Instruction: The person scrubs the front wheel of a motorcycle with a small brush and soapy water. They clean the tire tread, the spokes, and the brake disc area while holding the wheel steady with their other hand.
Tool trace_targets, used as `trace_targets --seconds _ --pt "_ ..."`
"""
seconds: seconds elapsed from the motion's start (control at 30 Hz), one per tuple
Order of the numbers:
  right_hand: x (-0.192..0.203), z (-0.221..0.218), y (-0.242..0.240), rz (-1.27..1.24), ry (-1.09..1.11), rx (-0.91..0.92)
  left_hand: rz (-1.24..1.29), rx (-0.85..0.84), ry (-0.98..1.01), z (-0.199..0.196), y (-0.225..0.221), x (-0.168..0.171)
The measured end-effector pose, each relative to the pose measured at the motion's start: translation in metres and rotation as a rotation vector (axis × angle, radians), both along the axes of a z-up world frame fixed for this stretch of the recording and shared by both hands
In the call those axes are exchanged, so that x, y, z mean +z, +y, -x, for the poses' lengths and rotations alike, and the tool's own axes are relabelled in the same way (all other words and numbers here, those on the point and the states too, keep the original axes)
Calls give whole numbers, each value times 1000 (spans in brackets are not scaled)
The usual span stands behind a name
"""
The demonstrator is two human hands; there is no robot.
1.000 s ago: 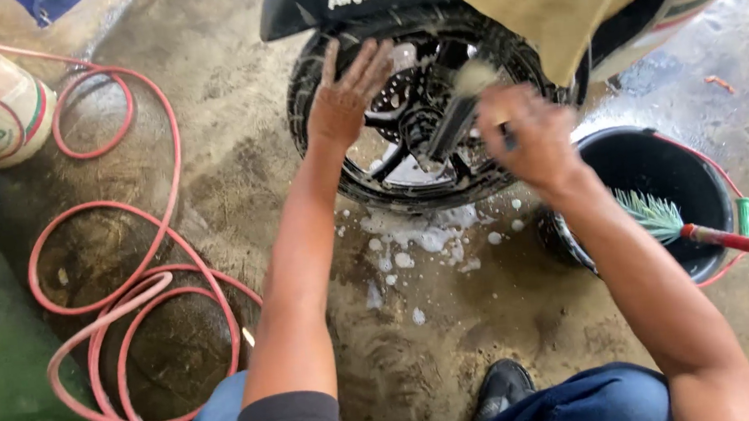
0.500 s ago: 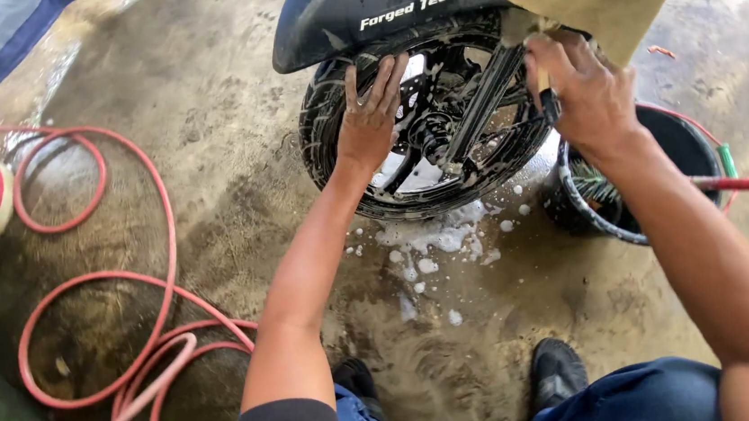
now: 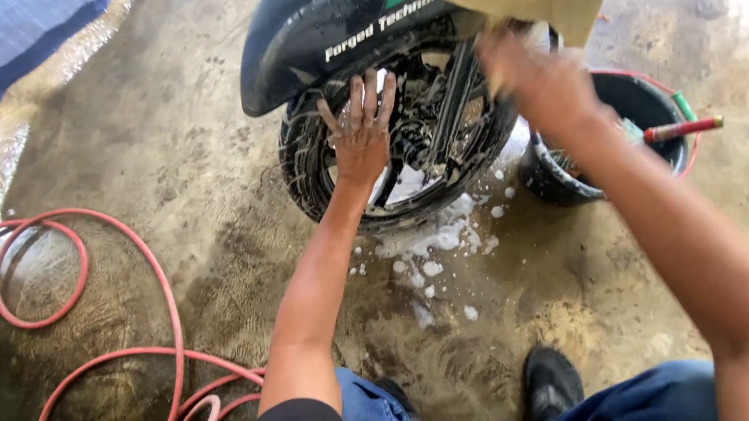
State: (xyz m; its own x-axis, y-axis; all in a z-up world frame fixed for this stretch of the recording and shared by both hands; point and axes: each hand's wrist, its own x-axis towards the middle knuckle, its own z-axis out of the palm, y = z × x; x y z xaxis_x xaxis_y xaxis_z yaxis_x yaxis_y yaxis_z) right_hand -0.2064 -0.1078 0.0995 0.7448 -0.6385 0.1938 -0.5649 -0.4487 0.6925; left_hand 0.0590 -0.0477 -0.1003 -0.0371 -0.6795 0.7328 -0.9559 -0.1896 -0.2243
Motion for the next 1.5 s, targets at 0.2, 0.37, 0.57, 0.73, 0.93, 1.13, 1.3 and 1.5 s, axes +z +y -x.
trace_targets --seconds 0.2,0.37,0.57,0.73,0.93,1.13,1.3,1.5 --pt "-28 3 23 -426 -73 210 62 66 -116 -1 6 16" --pt "-1 6 6 -200 -207 199 64 90 -174 -2 -1 27" --pt "-75 4 18 -323 4 418 -282 -21 132 3 10 67" --pt "-44 -2 5 -505 -292 348 -446 -34 179 11 36 102" --pt "-80 -1 7 -149 -343 428 -565 15 210 14 33 107" --pt "-68 -2 47 -695 -59 405 -622 13 308 17 45 97" --pt "-47 7 10 -172 -544 528 -322 144 -253 -13 64 11" --pt "-105 4 52 184 -322 718 -627 263 -261 -35 69 -56"
